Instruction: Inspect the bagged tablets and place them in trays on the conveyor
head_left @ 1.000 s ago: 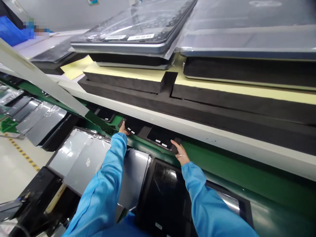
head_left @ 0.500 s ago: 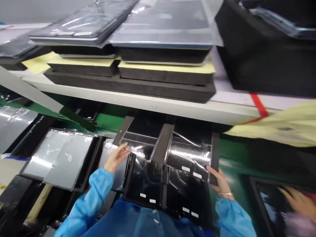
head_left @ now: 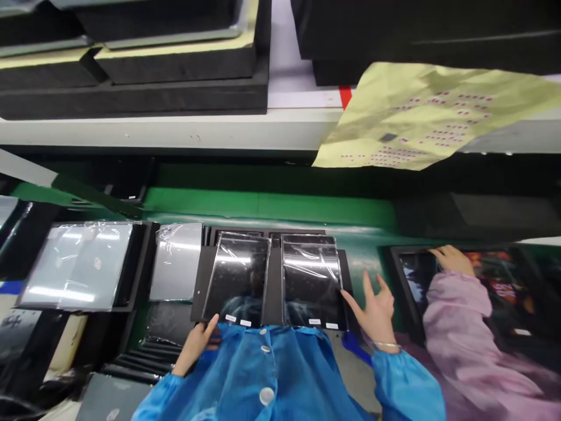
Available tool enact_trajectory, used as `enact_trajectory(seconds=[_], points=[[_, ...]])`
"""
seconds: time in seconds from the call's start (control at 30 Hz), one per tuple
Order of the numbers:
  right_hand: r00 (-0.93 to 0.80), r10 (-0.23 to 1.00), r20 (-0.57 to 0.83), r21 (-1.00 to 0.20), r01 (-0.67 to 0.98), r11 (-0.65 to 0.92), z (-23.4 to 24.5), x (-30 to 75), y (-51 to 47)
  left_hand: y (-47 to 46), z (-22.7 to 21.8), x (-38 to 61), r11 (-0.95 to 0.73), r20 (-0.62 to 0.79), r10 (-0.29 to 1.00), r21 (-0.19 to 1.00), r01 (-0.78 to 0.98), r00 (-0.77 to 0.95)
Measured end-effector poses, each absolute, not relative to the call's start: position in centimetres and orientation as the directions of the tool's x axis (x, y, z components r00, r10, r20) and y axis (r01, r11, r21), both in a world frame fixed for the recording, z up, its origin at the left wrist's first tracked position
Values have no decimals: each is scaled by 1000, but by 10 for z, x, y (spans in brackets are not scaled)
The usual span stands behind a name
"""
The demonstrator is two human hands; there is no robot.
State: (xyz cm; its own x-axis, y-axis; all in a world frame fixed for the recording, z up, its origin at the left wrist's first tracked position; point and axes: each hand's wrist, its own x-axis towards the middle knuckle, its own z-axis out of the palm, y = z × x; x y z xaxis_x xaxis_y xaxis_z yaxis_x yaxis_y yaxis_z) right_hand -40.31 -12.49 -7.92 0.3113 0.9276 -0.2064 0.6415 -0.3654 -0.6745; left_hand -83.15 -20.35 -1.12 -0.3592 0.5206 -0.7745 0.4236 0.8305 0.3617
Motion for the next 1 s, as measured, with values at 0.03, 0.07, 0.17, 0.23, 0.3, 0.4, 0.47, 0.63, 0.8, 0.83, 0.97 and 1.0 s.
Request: enact_trajectory(seconds=[0.03, 0.07, 0.17, 0.23, 0.3, 0.4, 0.47, 0.63, 0.8, 0.83, 0.97, 1.0], points=[[259, 961, -93, -586, 766, -263, -76, -421, -120, -199, -7, -833, 805, -753, 539, 329, 494, -377], [195, 980, -43, -503, 843, -190, -72, -443, -116, -192, -4, -831, 773, -726, 565, 300, 558, -392], [52, 984, -172, -318, 942, -105, -63, -513, -107, -164, -3, -804, 641, -626, 689, 292, 710, -365], [49, 957, -285, -248, 961, -123, -61, -548, -105, -143, -13, -774, 496, -512, 810, 336, 800, -287], [66, 944, -324, -251, 956, -153, -61, -564, -104, -124, -28, -744, 278, -323, 926, 237, 931, -194], [58, 946, -318, -343, 923, -172, -58, -565, -103, -108, -47, -717, 201, -266, 951, 135, 970, -161], [49, 945, -324, -393, 902, -181, -51, -559, -103, -104, -48, -711, 208, -274, 947, 131, 969, -166], [28, 951, -308, -579, 788, -211, -18, -511, -100, -99, 8, -741, 152, -302, 951, 266, 952, -68], [206, 934, -292, -746, 562, -357, 14, -415, -75, -96, 66, -843, 270, -138, 960, 237, 933, -243], [229, 922, -312, -781, 491, -387, 19, -399, -71, -95, 71, -865, 284, -79, 959, 222, 933, -273], [266, 864, -427, -864, 162, -477, 37, -377, -83, -94, 83, -913, 256, -50, 964, 453, 854, -262], [282, 849, -447, -871, 79, -485, 40, -381, -90, -96, 87, -910, 269, -58, 958, 521, 810, -280]])
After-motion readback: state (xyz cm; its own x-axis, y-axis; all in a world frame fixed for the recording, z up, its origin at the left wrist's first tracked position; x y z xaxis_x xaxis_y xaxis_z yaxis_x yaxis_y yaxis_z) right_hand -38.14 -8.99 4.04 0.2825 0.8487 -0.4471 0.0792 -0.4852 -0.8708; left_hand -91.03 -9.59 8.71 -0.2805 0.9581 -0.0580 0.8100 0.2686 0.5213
